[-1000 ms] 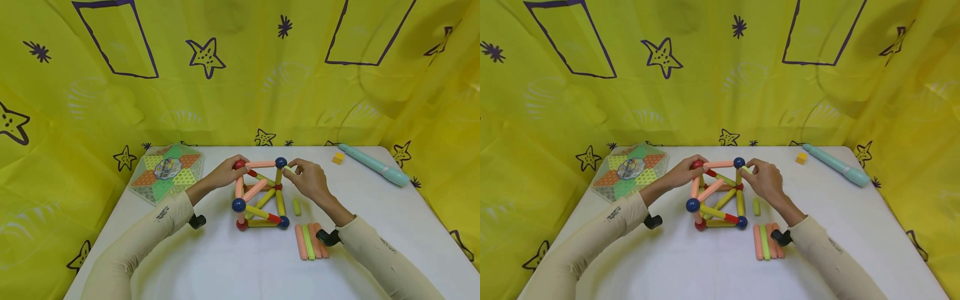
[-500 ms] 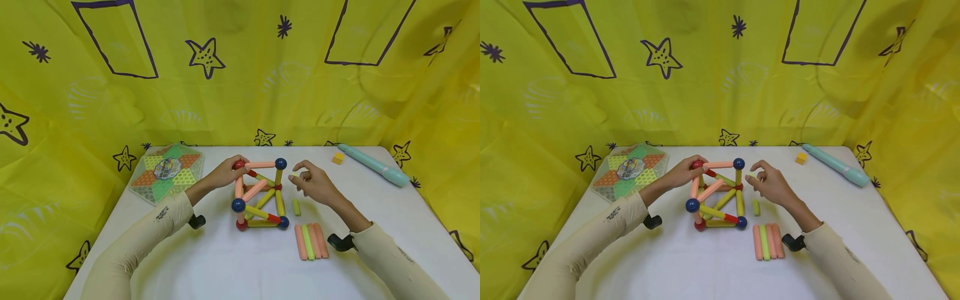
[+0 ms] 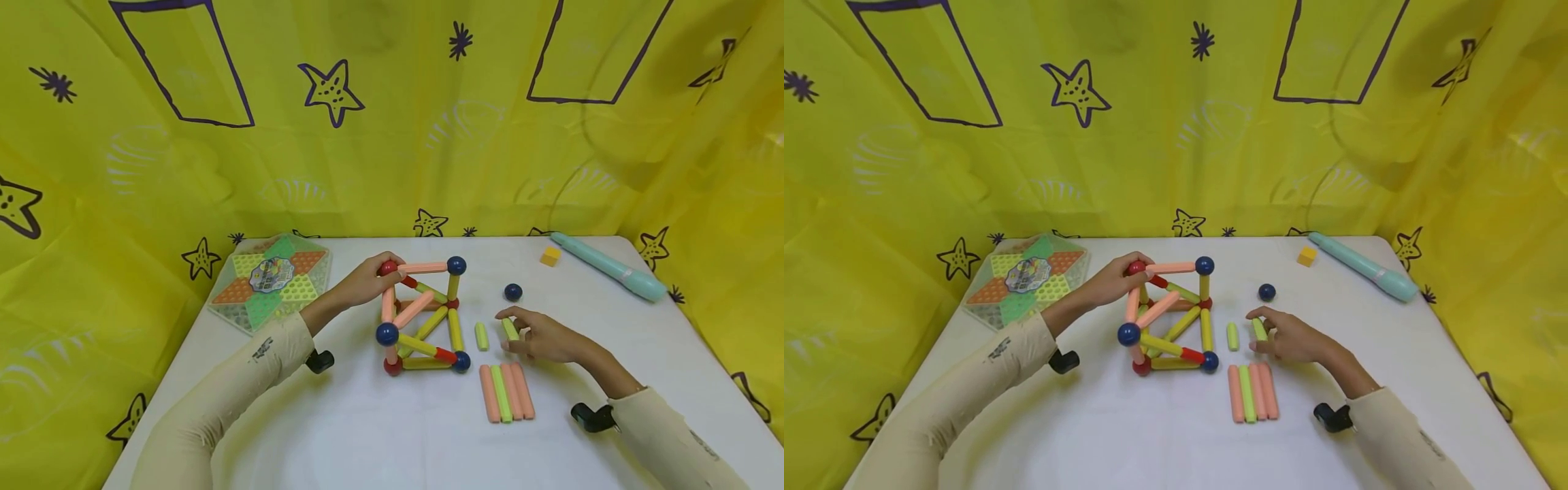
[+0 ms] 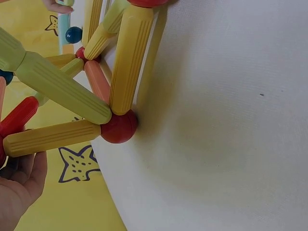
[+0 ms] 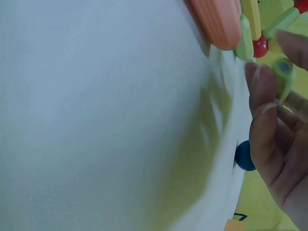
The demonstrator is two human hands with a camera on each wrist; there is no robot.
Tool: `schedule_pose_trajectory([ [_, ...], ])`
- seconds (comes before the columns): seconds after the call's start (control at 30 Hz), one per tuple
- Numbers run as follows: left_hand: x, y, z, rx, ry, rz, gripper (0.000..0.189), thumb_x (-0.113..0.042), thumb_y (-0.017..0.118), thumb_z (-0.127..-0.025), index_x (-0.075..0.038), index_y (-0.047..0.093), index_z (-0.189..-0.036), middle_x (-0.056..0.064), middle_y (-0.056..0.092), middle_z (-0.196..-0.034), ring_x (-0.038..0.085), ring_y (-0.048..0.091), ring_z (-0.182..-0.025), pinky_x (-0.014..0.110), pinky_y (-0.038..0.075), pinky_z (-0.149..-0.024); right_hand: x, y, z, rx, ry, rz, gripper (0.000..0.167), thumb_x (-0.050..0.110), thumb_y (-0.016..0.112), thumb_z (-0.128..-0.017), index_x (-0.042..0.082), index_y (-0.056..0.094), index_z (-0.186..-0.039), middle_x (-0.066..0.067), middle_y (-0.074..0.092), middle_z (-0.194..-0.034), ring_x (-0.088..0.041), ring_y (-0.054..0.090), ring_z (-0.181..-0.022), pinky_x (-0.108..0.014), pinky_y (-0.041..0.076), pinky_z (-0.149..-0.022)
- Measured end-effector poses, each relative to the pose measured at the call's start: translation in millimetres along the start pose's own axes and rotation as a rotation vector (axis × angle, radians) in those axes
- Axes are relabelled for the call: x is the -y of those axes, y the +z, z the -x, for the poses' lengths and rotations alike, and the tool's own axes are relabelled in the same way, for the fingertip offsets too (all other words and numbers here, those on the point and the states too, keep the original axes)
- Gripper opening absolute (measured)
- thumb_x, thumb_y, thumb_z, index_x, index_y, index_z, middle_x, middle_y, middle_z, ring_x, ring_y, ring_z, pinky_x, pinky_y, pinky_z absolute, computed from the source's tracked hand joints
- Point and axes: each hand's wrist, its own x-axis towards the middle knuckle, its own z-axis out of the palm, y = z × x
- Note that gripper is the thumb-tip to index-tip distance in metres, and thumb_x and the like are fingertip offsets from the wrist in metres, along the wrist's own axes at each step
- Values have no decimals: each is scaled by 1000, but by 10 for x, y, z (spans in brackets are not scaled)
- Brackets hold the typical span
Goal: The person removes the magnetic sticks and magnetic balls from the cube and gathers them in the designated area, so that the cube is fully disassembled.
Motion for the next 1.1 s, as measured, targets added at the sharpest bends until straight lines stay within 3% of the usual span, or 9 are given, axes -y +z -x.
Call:
schedule_pose_trajectory([
  [0.2, 5, -1, 8, -6, -6, -4, 30, -25, 55, -103, -8, 57, -127, 11, 60, -101, 16, 51, -77, 26, 42, -65, -38, 3, -109, 42, 29, 96, 57, 26, 76, -89, 1, 51, -134, -5, 59, -86, -14, 54, -66, -26, 46, -61],
  [0.4, -9, 6, 12, 1, -12, -4, 30, -25, 54, -102, -9, 58, -127, 18, 60, -107, 18, 50, -81, 26, 40, -66, -12, 17, -219, 69, 51, 212, 57, 33, 81, -84, 7, 58, -128, 0, 54, -77, -15, 50, -71, -26, 40, -62],
  [0.73, -13, 2, 4, 4, 6, -8, 29, -24, 53, -103, -7, 58, -127, 22, 61, -111, 18, 50, -82, 26, 40, -65, 28, 52, -276, 83, 133, 260, 73, 38, 85, -79, 7, 52, -137, 0, 58, -85, -15, 53, -78, -30, 45, -68],
  [1.1, -17, -9, 7, 6, 3, -1, 29, -24, 53, -103, -7, 57, -126, 22, 60, -107, 18, 49, -80, 26, 40, -65, 66, 90, -282, 55, 94, 244, 66, 36, 84, -81, 6, 56, -133, 0, 59, -90, -17, 53, -85, -32, 46, -74],
])
